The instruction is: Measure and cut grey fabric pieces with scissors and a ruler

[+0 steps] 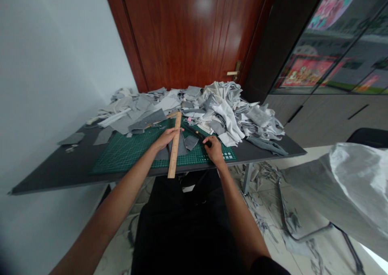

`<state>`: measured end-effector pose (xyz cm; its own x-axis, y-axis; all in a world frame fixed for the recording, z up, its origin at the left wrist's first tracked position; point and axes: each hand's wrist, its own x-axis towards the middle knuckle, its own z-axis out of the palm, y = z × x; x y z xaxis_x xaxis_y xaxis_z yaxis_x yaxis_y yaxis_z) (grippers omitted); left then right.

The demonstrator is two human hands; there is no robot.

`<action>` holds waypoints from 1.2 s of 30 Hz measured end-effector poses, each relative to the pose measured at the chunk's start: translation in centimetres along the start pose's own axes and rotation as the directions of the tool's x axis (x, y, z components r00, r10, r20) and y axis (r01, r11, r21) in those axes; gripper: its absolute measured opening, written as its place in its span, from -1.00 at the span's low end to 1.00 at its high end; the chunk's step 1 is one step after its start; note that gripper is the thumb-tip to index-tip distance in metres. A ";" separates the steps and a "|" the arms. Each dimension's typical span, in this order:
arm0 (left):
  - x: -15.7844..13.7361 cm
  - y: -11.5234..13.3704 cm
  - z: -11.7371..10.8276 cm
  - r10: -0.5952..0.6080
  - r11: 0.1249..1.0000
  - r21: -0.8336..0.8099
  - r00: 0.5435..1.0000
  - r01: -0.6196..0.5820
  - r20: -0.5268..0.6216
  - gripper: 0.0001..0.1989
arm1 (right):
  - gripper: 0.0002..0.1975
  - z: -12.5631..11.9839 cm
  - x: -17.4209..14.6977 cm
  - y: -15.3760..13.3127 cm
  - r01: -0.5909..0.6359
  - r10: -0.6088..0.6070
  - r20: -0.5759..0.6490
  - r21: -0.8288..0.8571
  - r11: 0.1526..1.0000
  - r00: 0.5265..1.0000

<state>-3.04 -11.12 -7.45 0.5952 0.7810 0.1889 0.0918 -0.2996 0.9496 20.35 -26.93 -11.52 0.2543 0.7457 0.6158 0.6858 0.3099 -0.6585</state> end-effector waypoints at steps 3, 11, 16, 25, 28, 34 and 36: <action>-0.1 0.1 0.0 -0.006 1.000 0.006 1.000 0.006 0.007 -0.35 | -0.80 0.1 0.0 -0.1 0.007 -0.007 0.006 -0.008 1.000 1.000; -0.1 0.2 0.0 -0.018 1.000 0.013 1.000 0.017 0.010 -0.36 | -0.74 0.3 0.0 -0.6 0.020 -0.018 0.039 -0.031 0.999 0.999; -0.2 0.3 0.0 -0.021 1.000 0.013 1.000 0.021 0.009 -0.34 | -0.76 0.0 -0.2 -0.5 0.006 -0.005 0.027 -0.035 0.999 1.000; -0.1 0.3 0.0 -0.024 1.000 0.012 1.000 0.024 0.003 -0.36 | -0.72 0.4 -0.1 -0.8 0.024 -0.022 0.035 -0.048 0.999 0.999; -0.2 0.4 0.1 -0.028 1.000 0.009 1.000 0.028 0.009 -0.36 | -0.72 0.3 -0.2 -0.7 0.030 -0.028 0.037 -0.047 0.998 0.999; -0.2 0.5 0.2 -0.037 0.999 -0.001 0.999 0.037 0.010 -0.37 | -0.75 0.1 -0.1 -0.3 0.030 -0.028 0.056 -0.041 0.999 0.998; -0.2 0.4 0.2 -0.042 0.999 -0.006 0.999 0.042 0.006 -0.38 | -0.72 0.0 0.1 -0.1 0.045 -0.042 0.089 -0.034 0.998 0.995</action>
<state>-2.96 -11.48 -7.19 0.5959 0.7894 0.1472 0.1117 -0.2630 0.9583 20.28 -26.89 -11.37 0.1634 0.7816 0.6020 0.7197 0.3229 -0.6147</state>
